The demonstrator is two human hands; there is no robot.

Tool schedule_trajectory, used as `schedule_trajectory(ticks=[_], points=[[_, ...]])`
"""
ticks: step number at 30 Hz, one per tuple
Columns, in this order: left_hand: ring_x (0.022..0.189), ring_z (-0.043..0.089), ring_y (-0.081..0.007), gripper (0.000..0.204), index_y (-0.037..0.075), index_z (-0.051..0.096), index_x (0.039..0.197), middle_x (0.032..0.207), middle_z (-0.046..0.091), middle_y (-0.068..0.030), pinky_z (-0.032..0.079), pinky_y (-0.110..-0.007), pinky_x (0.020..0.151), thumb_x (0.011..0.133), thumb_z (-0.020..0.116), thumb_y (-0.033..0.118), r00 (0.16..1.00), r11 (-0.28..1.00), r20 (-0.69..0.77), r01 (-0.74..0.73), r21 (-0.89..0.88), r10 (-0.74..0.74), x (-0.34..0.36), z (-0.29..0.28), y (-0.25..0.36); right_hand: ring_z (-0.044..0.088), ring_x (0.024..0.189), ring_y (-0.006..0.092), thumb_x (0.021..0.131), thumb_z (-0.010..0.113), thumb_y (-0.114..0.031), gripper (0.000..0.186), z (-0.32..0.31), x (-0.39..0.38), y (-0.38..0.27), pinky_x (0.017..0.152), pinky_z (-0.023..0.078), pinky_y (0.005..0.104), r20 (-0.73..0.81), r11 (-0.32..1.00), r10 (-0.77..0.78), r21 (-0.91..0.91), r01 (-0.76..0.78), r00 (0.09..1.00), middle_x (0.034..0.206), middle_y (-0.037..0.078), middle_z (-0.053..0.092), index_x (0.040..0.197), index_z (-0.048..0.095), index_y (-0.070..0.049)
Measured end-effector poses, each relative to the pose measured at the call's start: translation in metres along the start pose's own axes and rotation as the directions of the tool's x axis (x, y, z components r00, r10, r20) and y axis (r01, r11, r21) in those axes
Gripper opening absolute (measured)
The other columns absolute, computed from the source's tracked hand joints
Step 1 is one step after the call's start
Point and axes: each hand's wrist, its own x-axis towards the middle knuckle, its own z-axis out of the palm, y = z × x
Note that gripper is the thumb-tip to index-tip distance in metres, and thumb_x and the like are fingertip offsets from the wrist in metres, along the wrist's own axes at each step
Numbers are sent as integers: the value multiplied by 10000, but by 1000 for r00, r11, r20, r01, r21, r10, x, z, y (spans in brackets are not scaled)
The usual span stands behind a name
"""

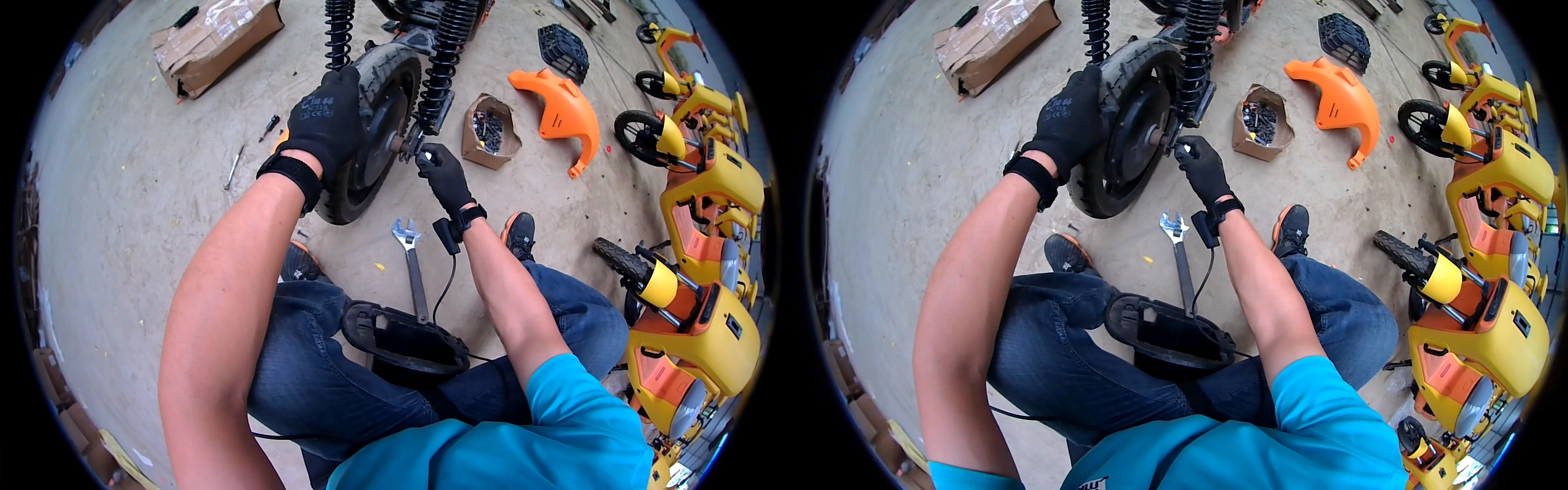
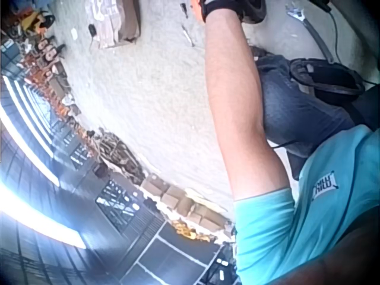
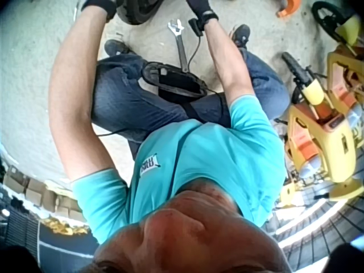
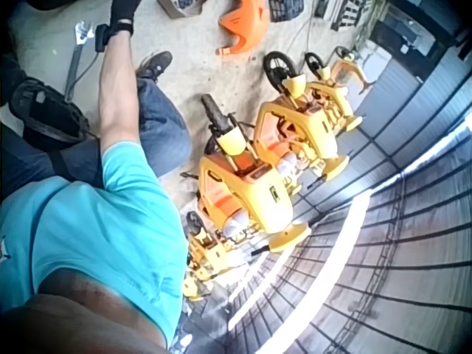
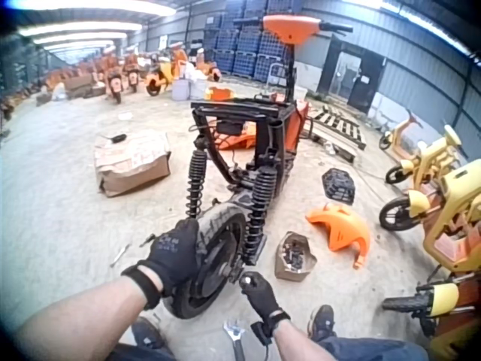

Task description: The person removes a nut from the rear wheel axle of a motorcycle using a wrench and a socket tool, then holds the removed nut.

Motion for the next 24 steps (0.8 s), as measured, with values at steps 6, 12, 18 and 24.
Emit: schedule_trajectory(ticks=[6,12,18,24], points=[[1036,611,-410,445,55,488,1228,1163,581,-231,504,-481,848,833,621,211,1000,1000,-1,11,-2,-11,-1,0,0,590,729,112,949,600,-237,253,6,-11,-13,640,502,236,0,936,189,301,-181,982,882,52,620,1125,587,-55],[1043,608,-406,459,56,484,1243,1176,576,-226,503,-478,850,832,620,208,1000,1000,8,3,-1,-3,1,0,2,613,688,140,963,602,-362,314,-29,8,12,634,524,247,435,600,351,576,-556,829,777,50,619,1027,564,-57],[1036,609,-405,465,57,483,1249,1171,579,-219,503,-476,847,837,621,223,1000,1000,-14,-6,7,6,-1,1,-2,618,904,143,896,582,-28,328,-20,2,1,786,546,277,187,854,218,438,-280,958,1035,73,616,1222,550,-33],[1027,612,-405,460,53,483,1249,1166,582,-220,507,-473,836,848,612,239,1000,1000,-24,-11,1,11,-1,2,-3,629,869,147,946,626,-168,310,-9,-5,-17,728,548,275,188,696,337,610,-379,922,1003,94,623,1213,546,-33]])
